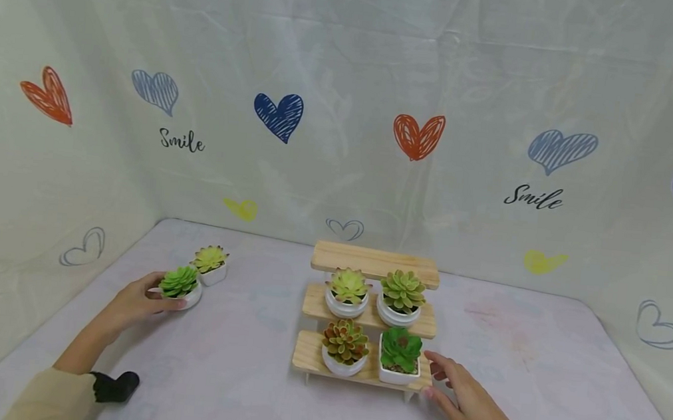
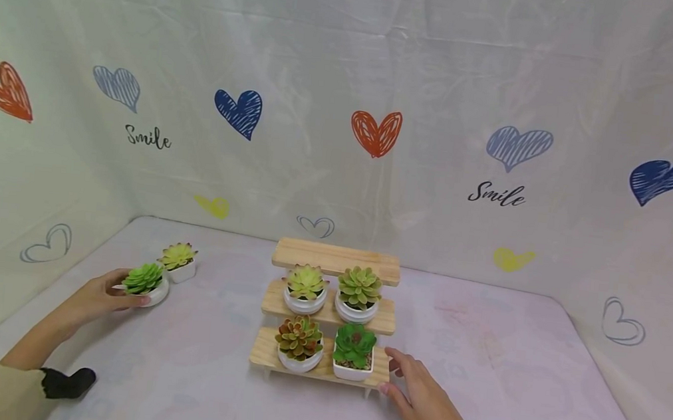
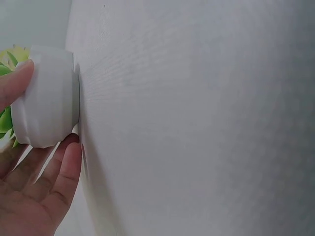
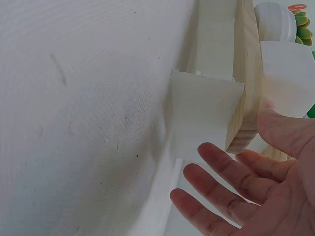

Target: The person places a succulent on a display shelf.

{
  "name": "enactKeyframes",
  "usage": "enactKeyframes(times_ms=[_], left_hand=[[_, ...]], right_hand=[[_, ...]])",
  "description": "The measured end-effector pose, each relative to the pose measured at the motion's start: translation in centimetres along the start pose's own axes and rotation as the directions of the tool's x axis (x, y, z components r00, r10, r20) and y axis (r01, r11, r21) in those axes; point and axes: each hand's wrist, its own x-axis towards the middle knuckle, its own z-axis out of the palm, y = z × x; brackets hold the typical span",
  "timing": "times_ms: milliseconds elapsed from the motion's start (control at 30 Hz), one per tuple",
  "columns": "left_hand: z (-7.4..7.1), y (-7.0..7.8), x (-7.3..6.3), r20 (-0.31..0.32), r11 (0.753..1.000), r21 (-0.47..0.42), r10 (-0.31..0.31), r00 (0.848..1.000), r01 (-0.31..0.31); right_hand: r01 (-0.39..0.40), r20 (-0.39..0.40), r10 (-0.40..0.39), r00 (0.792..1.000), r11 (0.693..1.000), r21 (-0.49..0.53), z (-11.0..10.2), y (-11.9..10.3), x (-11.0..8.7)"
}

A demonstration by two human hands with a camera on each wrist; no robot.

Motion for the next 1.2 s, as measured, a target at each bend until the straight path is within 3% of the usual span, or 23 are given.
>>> enactKeyframes(times_ms=[733,967,1200], left_hand=[[-0.8,0.1,-1.0,-0.046,0.999,0.023,0.041,0.998,-0.04],[-0.9,1.0,-1.6,-0.09,0.997,-0.004,0.074,0.993,-0.074],[-0.7,3.2,-2.1,-0.119,0.993,-0.025,0.113,0.986,-0.117]], right_hand=[[-0.003,0.007,0.003,1.0,1.0,0.005,-0.1,0.0,0.2],[0.0,0.017,-0.001,1.0,1.0,0.016,-0.1,0.0,0.2],[0.004,0.033,-0.005,0.999,1.0,0.027,-0.1,0.2,0.1]])
